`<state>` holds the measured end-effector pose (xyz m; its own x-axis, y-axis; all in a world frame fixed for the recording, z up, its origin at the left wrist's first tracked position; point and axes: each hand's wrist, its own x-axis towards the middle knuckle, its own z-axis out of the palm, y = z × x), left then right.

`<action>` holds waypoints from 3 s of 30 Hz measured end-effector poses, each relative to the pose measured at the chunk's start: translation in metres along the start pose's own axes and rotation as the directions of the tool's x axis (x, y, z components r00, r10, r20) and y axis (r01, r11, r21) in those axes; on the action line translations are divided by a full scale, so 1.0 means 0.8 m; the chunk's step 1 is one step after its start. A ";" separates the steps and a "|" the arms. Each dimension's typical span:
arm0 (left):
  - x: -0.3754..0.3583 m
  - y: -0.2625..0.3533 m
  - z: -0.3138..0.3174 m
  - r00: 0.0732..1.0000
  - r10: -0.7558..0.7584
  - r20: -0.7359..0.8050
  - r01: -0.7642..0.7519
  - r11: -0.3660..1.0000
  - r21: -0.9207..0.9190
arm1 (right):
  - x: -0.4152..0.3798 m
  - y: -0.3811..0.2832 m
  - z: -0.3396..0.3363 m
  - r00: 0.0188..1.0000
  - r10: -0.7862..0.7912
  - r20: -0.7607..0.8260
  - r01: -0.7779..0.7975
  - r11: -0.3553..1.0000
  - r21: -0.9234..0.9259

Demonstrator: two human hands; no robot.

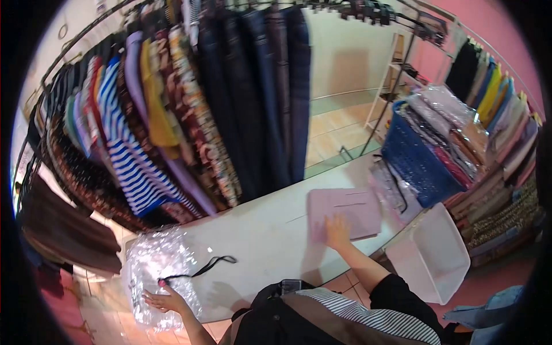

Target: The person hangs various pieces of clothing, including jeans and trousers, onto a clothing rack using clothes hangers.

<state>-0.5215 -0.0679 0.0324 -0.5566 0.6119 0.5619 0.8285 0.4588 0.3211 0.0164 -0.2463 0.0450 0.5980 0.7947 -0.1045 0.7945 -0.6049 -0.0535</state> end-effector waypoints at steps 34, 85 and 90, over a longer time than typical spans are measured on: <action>-0.388 0.356 -0.066 0.090 0.949 0.301 -0.108 0.310 -0.945 | -0.049 0.207 0.071 0.934 0.270 -0.234 -0.060 0.765 0.642; -0.462 0.277 -0.390 -0.701 0.653 -0.288 -0.028 -0.428 -0.903 | -0.509 0.264 -0.186 0.425 0.763 -0.487 0.496 0.255 0.830; -0.502 0.284 -0.399 -0.605 0.791 -0.090 0.306 0.127 -0.943 | -0.550 0.340 -0.208 0.398 0.754 -0.522 0.452 0.334 0.827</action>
<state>-0.0904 -0.4150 0.1230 0.9977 -0.0648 -0.0174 -0.0073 -0.3619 0.9322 -0.0134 -0.7519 0.2420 0.8924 -0.1129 0.4369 0.4485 0.1145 -0.8864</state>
